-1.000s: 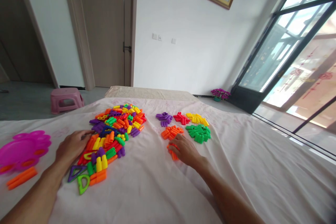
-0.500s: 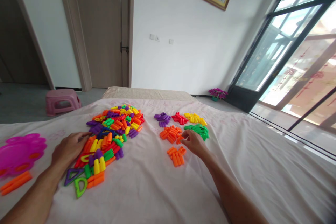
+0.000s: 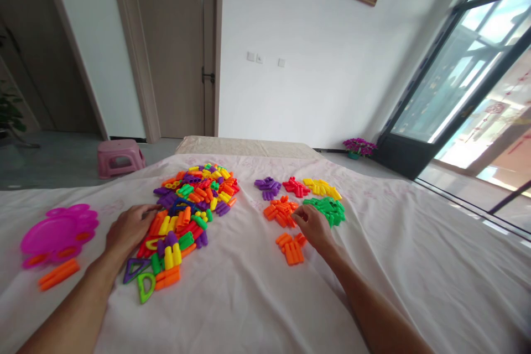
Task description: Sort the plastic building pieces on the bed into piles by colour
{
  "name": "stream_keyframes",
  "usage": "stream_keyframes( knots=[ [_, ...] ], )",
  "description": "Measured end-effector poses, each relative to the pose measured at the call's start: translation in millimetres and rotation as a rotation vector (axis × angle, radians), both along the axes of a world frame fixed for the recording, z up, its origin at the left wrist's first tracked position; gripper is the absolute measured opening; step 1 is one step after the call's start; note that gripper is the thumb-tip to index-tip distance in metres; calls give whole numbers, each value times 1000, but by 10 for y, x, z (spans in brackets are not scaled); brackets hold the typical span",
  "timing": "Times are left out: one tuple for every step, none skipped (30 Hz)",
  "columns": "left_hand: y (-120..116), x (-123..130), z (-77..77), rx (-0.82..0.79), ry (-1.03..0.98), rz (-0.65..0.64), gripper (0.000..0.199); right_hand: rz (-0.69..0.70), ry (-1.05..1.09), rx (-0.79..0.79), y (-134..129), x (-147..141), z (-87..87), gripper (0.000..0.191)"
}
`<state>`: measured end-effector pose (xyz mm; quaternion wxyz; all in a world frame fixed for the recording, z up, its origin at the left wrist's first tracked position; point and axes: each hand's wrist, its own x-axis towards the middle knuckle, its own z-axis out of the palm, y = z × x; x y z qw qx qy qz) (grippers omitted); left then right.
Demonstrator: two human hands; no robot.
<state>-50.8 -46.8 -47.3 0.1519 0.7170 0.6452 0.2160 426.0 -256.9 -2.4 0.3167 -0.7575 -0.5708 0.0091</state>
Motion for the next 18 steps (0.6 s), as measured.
stream_keyframes(
  knots=[
    [-9,5,11,-7,-3,-1,54,2,5,23,-5,-21,7,13],
    [-15,10,21,-13,-4,3,53,9,10,47,-11,-52,18,13],
    [-19,15,28,-15,-2,8,52,20,15,67,-18,-94,33,13],
    [-21,19,32,-12,0,10,52,35,16,81,-23,-147,49,13],
    [-21,22,35,-7,0,10,51,56,15,80,-26,-211,67,13],
    [-21,25,36,-3,-1,9,50,86,8,64,-22,-285,84,13],
    [-20,28,36,-1,-4,9,50,127,-2,37,-8,-369,100,14],
    [-20,30,36,0,-9,7,50,175,-14,1,20,-460,114,15],
    [-19,31,34,2,-15,5,50,225,-29,-33,65,-559,125,17],
    [-19,32,32,5,-19,8,50,275,-46,-64,130,-661,135,19],
    [-18,32,29,8,-19,12,50,322,-67,-91,213,-767,142,22],
    [-16,30,25,10,-18,13,50,366,-93,-113,314,-873,148,27],
    [-12,28,18,8,-14,13,51,403,-123,-135,429,-976,153,31],
    [-6,23,10,2,-9,13,52,436,-159,-157,553,-1076,158,36],
    [3,16,-1,-4,-5,13,53,463,-200,-182,679,-1169,163,41],
    [15,8,-16,-9,1,8,53,479,-244,-211,800,-1254,167,44],
    [30,-3,-32,-5,11,0,54,484,-289,-242,912,-1328,171,46],
    [47,-15,-51,6,27,-9,55,482,-336,-272,1010,-1391,173,47]
  ],
)
